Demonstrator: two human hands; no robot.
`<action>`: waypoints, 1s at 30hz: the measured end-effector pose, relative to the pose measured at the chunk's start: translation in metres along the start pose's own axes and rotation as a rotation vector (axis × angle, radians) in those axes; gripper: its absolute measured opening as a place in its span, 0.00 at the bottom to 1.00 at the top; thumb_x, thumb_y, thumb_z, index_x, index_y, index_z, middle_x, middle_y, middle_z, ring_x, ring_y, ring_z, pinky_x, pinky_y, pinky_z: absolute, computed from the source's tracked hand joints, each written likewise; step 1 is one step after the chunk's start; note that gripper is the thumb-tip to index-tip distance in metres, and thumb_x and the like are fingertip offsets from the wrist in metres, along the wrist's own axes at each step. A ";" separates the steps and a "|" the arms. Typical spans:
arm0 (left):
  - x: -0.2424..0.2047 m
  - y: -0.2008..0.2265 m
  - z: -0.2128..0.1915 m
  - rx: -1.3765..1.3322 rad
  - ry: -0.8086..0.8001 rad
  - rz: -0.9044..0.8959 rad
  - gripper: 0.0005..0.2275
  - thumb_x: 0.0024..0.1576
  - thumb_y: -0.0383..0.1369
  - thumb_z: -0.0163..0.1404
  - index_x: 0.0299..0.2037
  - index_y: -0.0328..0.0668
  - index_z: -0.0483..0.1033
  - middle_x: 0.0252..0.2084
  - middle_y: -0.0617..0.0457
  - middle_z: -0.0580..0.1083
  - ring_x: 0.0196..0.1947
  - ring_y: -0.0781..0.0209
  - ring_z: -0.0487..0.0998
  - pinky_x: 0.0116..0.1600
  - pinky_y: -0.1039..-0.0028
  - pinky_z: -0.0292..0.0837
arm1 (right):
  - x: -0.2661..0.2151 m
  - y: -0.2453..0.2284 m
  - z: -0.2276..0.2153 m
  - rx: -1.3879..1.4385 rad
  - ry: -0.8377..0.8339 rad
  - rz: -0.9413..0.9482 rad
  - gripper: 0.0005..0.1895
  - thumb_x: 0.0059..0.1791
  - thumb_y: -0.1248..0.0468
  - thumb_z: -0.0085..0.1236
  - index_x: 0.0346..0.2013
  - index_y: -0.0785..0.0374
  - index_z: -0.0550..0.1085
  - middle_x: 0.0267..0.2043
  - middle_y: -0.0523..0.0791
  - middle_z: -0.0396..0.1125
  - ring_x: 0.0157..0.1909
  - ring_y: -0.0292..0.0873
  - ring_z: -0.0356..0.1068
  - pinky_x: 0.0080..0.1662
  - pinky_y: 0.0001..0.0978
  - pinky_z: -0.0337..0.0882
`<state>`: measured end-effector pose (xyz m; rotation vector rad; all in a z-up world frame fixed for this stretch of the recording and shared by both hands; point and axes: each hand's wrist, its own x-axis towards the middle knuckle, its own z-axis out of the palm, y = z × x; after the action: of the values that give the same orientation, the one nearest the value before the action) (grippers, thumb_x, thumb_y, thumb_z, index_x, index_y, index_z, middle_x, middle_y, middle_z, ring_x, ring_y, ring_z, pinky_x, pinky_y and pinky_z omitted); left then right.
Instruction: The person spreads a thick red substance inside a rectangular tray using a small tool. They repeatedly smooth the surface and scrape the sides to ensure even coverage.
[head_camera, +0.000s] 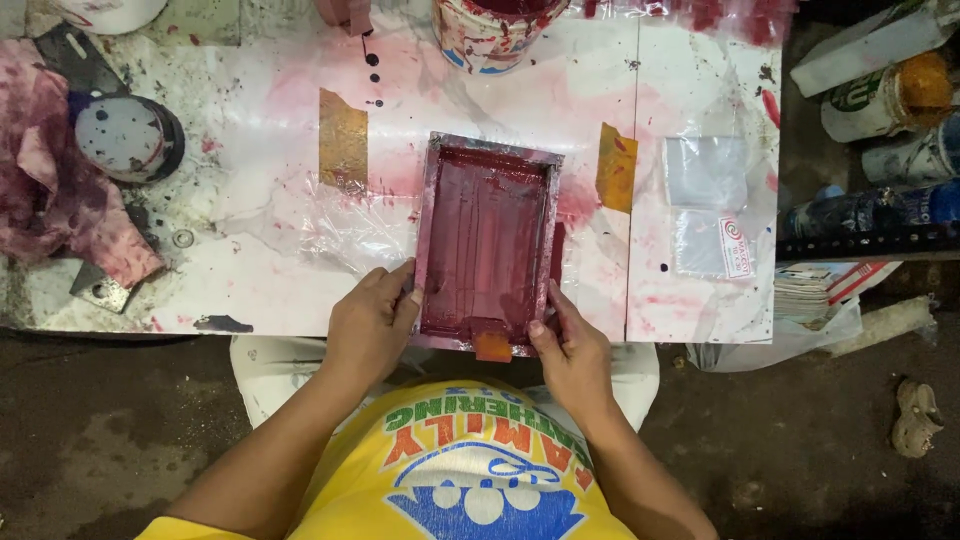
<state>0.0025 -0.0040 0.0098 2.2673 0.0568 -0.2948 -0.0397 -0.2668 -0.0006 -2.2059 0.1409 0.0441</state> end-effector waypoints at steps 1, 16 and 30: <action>0.000 0.001 0.000 0.000 0.000 0.000 0.16 0.63 0.33 0.49 0.58 0.33 0.76 0.35 0.38 0.77 0.36 0.44 0.80 0.38 0.65 0.73 | 0.000 0.001 0.000 0.000 0.001 0.000 0.29 0.52 0.54 0.56 0.65 0.62 0.71 0.45 0.59 0.77 0.40 0.57 0.77 0.41 0.50 0.74; -0.002 0.007 -0.002 -0.021 0.036 0.003 0.17 0.62 0.30 0.51 0.59 0.29 0.75 0.35 0.35 0.77 0.35 0.43 0.81 0.37 0.64 0.75 | -0.005 0.013 0.005 -0.008 0.050 0.002 0.30 0.52 0.53 0.56 0.67 0.62 0.70 0.40 0.58 0.77 0.38 0.55 0.76 0.40 0.49 0.74; -0.008 0.005 -0.003 -0.143 0.099 -0.016 0.19 0.60 0.32 0.51 0.61 0.30 0.72 0.36 0.33 0.78 0.39 0.36 0.81 0.44 0.55 0.75 | -0.026 0.032 0.003 0.018 0.100 -0.130 0.30 0.53 0.58 0.53 0.69 0.66 0.65 0.26 0.52 0.71 0.26 0.51 0.69 0.33 0.44 0.68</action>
<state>-0.0041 -0.0039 0.0172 2.1388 0.1436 -0.1814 -0.0690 -0.2809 -0.0261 -2.1949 0.0529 -0.1389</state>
